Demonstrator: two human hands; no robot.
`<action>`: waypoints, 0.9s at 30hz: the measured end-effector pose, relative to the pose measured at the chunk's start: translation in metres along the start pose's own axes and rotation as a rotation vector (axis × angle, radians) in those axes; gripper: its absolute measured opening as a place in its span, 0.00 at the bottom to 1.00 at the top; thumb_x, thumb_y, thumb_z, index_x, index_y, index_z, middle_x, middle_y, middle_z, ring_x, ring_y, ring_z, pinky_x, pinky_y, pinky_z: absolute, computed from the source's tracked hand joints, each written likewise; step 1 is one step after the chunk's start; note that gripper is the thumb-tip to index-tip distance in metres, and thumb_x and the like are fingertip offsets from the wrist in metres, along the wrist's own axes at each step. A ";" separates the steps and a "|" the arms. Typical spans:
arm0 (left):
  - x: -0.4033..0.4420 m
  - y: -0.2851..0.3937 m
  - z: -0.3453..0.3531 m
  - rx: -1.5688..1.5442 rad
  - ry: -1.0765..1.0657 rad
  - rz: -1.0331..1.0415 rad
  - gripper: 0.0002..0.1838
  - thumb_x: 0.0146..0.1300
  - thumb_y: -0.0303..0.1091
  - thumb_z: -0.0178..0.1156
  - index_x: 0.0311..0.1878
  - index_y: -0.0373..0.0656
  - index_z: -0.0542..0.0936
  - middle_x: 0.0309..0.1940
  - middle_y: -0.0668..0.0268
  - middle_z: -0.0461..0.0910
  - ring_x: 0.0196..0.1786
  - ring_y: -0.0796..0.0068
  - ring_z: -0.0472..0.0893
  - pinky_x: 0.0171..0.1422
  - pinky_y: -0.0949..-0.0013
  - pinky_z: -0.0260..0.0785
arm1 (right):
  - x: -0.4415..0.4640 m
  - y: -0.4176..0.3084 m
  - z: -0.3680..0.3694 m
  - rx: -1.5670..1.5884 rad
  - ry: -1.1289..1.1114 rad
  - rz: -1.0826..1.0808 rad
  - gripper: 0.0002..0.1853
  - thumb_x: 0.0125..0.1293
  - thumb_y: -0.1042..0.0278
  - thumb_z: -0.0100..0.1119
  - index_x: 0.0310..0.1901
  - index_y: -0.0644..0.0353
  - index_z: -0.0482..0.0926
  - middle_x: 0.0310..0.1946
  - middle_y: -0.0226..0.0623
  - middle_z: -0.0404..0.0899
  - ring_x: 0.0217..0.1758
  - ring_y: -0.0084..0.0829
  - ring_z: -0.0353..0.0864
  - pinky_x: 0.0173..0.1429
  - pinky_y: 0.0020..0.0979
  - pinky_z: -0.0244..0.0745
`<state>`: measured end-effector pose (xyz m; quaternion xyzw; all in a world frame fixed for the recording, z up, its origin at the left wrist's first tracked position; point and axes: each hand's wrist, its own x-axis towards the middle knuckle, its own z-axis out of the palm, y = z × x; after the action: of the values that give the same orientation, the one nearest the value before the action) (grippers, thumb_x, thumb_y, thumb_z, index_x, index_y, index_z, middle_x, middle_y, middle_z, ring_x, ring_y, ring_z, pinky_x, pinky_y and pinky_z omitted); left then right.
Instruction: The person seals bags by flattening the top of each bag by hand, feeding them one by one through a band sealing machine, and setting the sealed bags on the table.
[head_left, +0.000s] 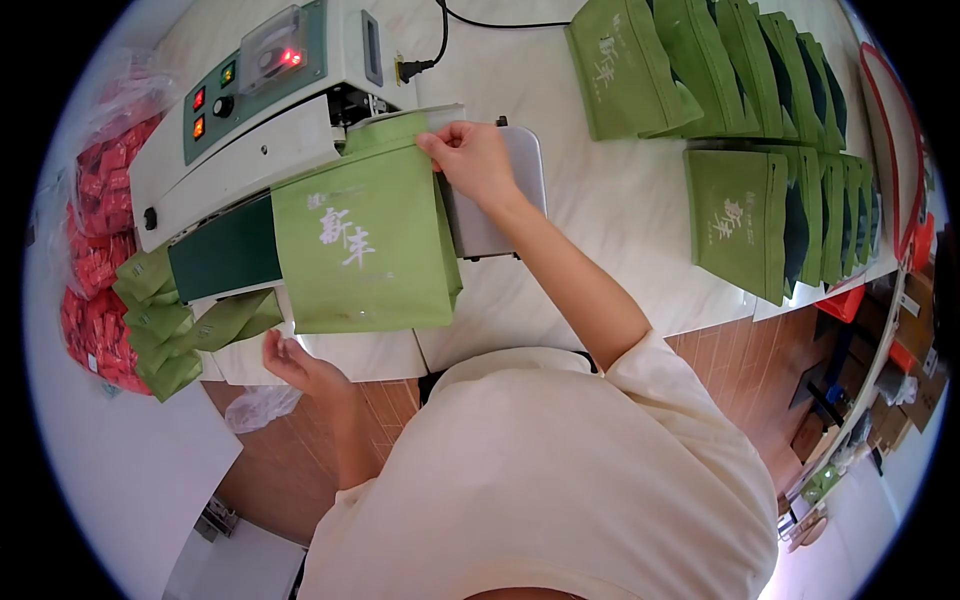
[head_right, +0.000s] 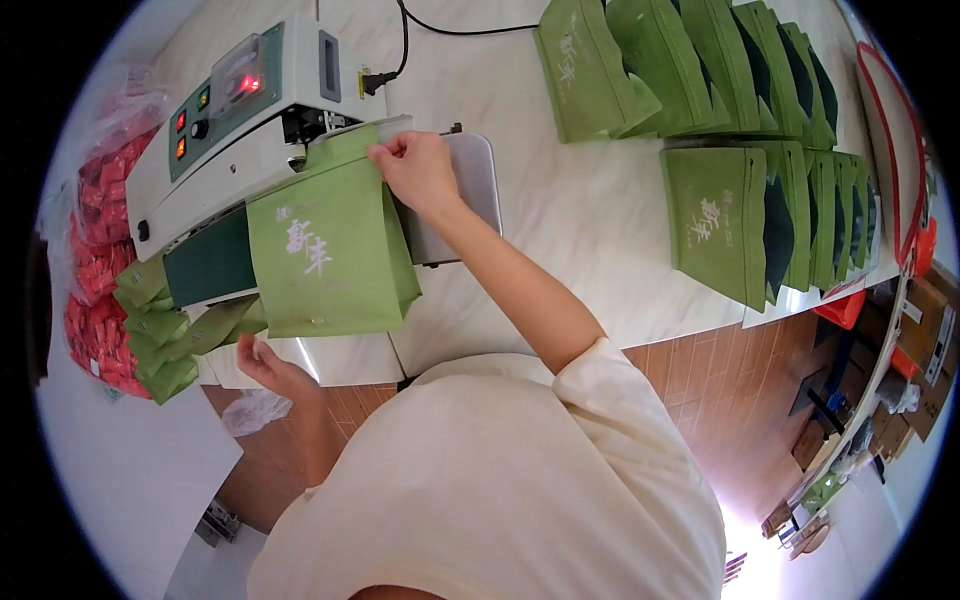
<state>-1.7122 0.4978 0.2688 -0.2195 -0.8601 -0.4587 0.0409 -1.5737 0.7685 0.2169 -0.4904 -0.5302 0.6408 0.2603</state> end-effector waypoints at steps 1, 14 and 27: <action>-0.011 -0.012 -0.004 -0.001 0.001 0.001 0.15 0.69 0.26 0.44 0.57 0.35 0.63 0.54 0.59 0.66 0.55 0.68 0.67 0.64 0.66 0.57 | 0.000 0.000 0.003 0.001 0.000 -0.001 0.13 0.58 0.63 0.63 0.28 0.68 0.80 0.20 0.31 0.79 0.22 0.17 0.74 0.28 0.21 0.68; -0.131 -0.091 -0.022 -0.218 -0.633 -0.687 0.07 0.67 0.26 0.46 0.45 0.40 0.72 0.36 0.68 0.75 0.33 0.78 0.74 0.40 0.74 0.65 | -0.006 0.002 0.043 0.271 0.127 0.060 0.12 0.56 0.66 0.64 0.25 0.68 0.79 0.17 0.32 0.76 0.20 0.18 0.70 0.27 0.24 0.67; -0.125 -0.088 -0.014 -0.198 -0.643 -0.660 0.08 0.66 0.25 0.45 0.39 0.41 0.75 0.32 0.70 0.77 0.32 0.80 0.74 0.38 0.76 0.64 | -0.008 -0.004 0.069 0.311 0.137 0.052 0.10 0.59 0.70 0.61 0.28 0.70 0.79 0.19 0.29 0.76 0.22 0.15 0.69 0.27 0.21 0.65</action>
<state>-1.6376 0.4018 0.1750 -0.0681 -0.8051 -0.4358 -0.3965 -1.6340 0.7334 0.2202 -0.5003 -0.3929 0.6866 0.3521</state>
